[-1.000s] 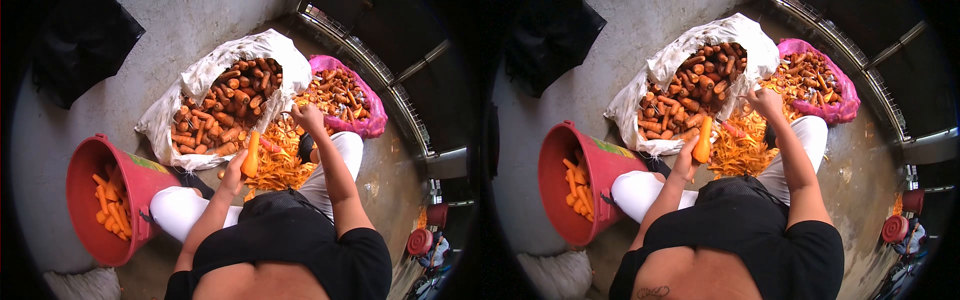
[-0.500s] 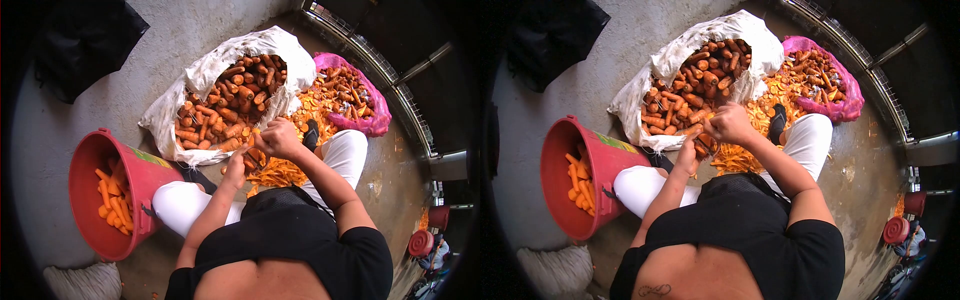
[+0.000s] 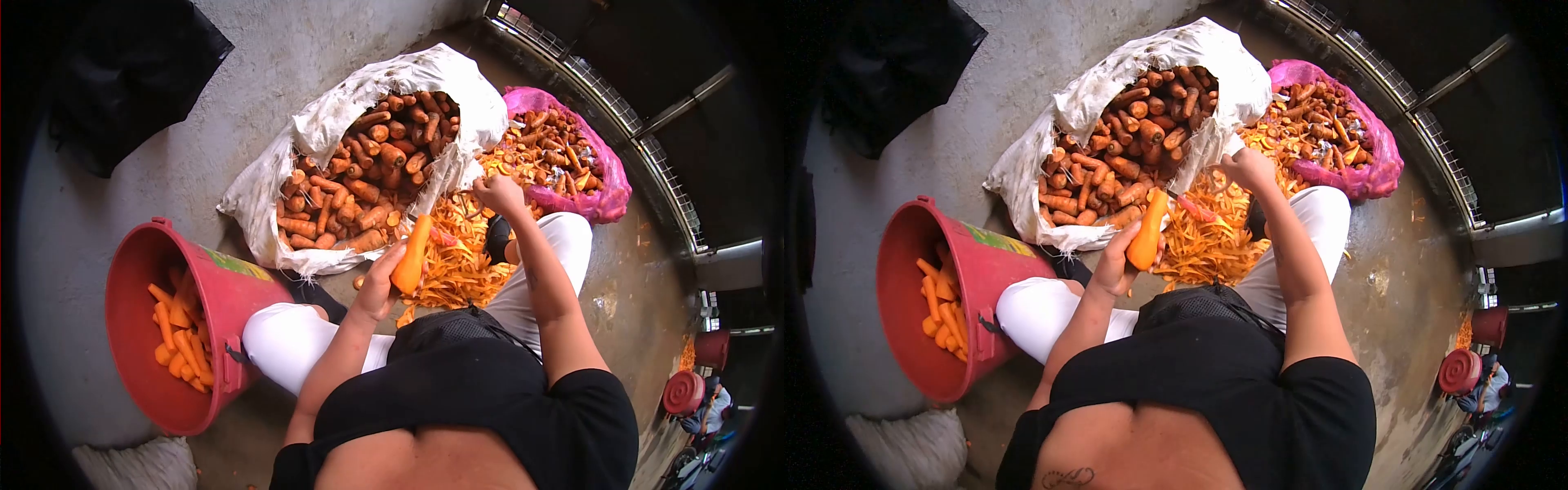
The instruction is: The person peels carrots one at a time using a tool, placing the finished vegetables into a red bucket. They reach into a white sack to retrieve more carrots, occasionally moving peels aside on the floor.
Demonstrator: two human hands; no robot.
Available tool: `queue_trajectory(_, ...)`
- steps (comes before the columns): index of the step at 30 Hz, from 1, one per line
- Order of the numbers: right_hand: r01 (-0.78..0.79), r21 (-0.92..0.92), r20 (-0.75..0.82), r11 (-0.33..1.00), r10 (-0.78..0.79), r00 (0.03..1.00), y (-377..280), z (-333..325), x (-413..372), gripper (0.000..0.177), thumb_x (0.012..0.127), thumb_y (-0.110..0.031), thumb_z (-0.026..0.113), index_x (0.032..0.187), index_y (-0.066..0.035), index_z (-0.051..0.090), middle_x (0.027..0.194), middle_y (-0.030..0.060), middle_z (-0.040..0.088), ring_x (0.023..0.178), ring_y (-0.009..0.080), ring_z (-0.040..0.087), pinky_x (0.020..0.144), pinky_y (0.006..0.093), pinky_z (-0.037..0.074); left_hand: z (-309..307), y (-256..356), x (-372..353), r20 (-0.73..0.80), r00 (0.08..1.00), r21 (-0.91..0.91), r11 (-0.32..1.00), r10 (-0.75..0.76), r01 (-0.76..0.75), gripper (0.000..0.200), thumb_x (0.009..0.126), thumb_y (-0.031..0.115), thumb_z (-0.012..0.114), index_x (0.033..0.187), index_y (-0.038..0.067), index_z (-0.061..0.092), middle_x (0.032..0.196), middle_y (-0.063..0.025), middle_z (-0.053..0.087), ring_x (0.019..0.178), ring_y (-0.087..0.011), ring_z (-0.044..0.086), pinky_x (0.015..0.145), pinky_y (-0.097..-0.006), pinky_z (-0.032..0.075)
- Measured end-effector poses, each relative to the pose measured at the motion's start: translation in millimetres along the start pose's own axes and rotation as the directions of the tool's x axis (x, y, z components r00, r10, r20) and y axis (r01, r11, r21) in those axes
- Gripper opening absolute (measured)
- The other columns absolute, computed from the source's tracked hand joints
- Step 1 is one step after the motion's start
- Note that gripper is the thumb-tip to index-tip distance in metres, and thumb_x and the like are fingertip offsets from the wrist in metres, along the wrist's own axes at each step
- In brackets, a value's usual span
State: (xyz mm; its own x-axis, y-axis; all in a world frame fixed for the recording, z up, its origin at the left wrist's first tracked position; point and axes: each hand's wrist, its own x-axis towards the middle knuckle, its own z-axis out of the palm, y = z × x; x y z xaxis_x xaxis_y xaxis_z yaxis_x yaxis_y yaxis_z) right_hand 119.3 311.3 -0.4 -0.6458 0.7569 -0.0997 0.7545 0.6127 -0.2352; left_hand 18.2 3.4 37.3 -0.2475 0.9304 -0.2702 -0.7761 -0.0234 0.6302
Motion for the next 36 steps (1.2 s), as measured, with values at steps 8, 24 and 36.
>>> queue_trajectory(8, -0.331, 0.792, 0.435, 0.513, -0.093, 0.896, -12, 25, -23, 0.059, 0.085, -0.061, 0.056, 0.079, -0.002, 0.063, 0.058, -0.0002, 0.051, 0.045, 0.0084, 0.039, 0.044, 0.0234, 0.031, -16, -14, 24, -0.202, 0.979, -0.313, 0.947, 0.006, -0.07, 0.043, 0.091, 0.021, 0.061, 0.123, -0.001, 0.043, 0.112, -0.0182, 0.058, 0.102, -0.0309, 0.063, 0.087, -0.0393, 0.056)
queue_trajectory(24, -0.176, 0.077, 0.404, 0.981, 0.131, 0.906, 16, 187, -11, 0.029, 0.083, -0.03, 0.064, 0.1, -0.007, 0.067, 0.097, 0.0181, 0.066, 0.088, 0.0357, 0.065, 0.074, 0.0449, 0.052, -29, -9, 60, -0.455, 0.887, -0.26, 0.965, -0.083, -0.043, 0.054, 0.092, 0.053, 0.047, 0.113, 0.004, 0.052, 0.092, -0.011, 0.065, 0.075, -0.0196, 0.067, 0.057, -0.0305, 0.058)
queue_trajectory(36, 0.183, -0.158, 0.521, 0.97, -0.076, 0.85, 10, 246, 14, 0.028, 0.087, -0.022, 0.056, 0.107, -0.005, 0.047, 0.11, 0.019, 0.058, 0.086, 0.0357, 0.066, 0.068, 0.0449, 0.053, -52, -2, 92, -0.637, 0.753, 0.093, 0.986, 0.166, -0.139, 0.024, 0.093, 0.027, 0.059, 0.1, 0.005, 0.05, 0.095, -0.0084, 0.059, 0.085, -0.016, 0.064, 0.07, -0.0301, 0.058)
